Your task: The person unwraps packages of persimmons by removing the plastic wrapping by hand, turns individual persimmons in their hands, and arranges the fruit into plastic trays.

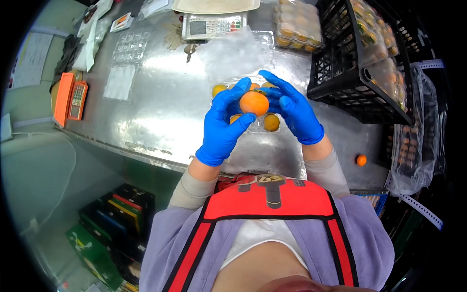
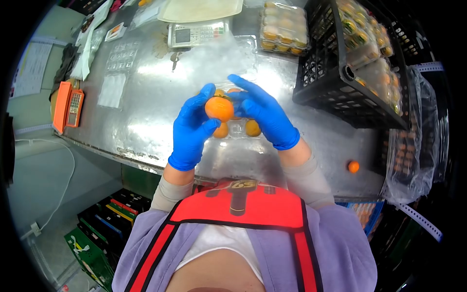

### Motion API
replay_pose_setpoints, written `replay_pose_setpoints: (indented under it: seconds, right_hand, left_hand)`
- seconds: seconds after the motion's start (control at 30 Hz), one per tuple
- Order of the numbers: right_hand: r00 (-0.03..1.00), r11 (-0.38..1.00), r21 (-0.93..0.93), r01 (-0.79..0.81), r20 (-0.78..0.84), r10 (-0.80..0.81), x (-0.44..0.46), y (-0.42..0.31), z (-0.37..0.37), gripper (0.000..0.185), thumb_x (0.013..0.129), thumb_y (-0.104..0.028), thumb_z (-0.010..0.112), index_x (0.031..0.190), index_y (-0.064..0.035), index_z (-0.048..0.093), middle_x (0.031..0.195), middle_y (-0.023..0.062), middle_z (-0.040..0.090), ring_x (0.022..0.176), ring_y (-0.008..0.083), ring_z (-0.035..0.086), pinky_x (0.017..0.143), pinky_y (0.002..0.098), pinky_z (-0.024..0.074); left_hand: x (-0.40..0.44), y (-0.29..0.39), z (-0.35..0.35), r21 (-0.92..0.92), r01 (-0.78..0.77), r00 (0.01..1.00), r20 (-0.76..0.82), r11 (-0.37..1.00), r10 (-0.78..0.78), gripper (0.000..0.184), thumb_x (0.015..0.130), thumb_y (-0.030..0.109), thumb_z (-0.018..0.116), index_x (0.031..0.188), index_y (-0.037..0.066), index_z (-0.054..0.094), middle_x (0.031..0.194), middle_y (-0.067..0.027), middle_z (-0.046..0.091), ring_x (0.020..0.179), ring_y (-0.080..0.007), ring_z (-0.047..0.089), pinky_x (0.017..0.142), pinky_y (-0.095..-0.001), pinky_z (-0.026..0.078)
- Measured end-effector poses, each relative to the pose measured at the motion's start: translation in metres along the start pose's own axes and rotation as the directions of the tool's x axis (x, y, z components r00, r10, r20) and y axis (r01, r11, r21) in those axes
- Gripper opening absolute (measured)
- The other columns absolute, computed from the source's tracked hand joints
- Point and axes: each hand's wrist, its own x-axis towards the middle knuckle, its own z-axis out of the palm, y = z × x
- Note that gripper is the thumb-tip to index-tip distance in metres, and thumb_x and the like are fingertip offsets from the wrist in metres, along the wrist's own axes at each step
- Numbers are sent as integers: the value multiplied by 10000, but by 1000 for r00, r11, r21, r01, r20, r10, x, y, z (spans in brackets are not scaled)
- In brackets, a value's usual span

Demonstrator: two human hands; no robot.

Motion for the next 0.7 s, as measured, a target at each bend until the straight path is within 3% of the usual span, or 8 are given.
replay_pose_setpoints:
  seconds: [0.1,0.23,0.3,0.43,0.5,0.57,0.63,0.7]
  right_hand:
    - [999,997,-55,55,0,-55,0,4,15,646,832,-132,656,1398,-62,354,1235,106,517,1140,194,505,983,324,399]
    - [981,978,-84,189,-18,-191,1,11,29,700,792,-65,688,1397,-44,337,1315,95,453,1191,195,464,1016,338,376]
    - [961,957,-119,263,-53,-271,1,18,33,717,783,-51,694,1400,-43,328,1351,92,423,1215,198,446,1024,340,370]
    - [896,871,-257,420,-34,-442,0,25,37,722,786,-48,693,1402,-45,315,1427,100,344,1260,208,406,1039,348,352]
    - [865,815,-342,468,-10,-502,-1,28,36,718,790,-49,691,1401,-44,315,1437,107,333,1267,210,401,1042,352,345]
    - [868,720,-511,470,119,-482,-1,28,35,703,802,-72,679,1402,-43,314,1445,113,324,1280,208,386,1046,358,330]
    - [864,774,-415,478,64,-499,-3,26,34,683,802,-87,678,1391,-42,334,1431,114,348,1277,209,390,1048,360,323]
    - [864,837,-287,467,-53,-500,-6,25,37,619,797,-127,675,1346,-39,401,1383,114,417,1249,214,422,1051,359,308]
  left_hand:
    - [0,-2,-5,219,-114,989,113,969,91,586,780,-51,632,1321,29,421,1404,-166,388,1283,-274,401,1062,-387,339]
    - [-1,-1,-4,265,-181,983,77,947,166,555,810,-41,584,1330,30,404,1420,-159,365,1289,-274,393,1057,-384,346]
    - [-1,3,-2,-51,3,995,-102,999,-8,501,848,37,577,1320,24,408,1433,-146,350,1298,-278,380,1059,-386,342]
    - [-1,1,-2,-315,217,964,-83,924,-254,551,836,14,575,1354,52,392,1416,-100,387,1233,-217,447,995,-333,392]
    - [-2,-5,0,-166,159,987,47,973,-153,590,816,32,631,1354,51,390,1402,-99,400,1225,-208,449,982,-339,412]
    - [-4,5,6,-175,119,993,26,977,-116,616,794,37,664,1347,51,395,1394,-101,405,1218,-207,453,979,-337,417]
    - [-5,12,6,-181,83,997,11,980,-83,641,772,42,697,1340,51,400,1386,-103,410,1211,-206,458,976,-335,422]
    - [-7,18,2,194,-43,998,-33,980,50,674,730,15,723,1325,56,408,1374,-102,414,1206,-208,462,982,-332,419]
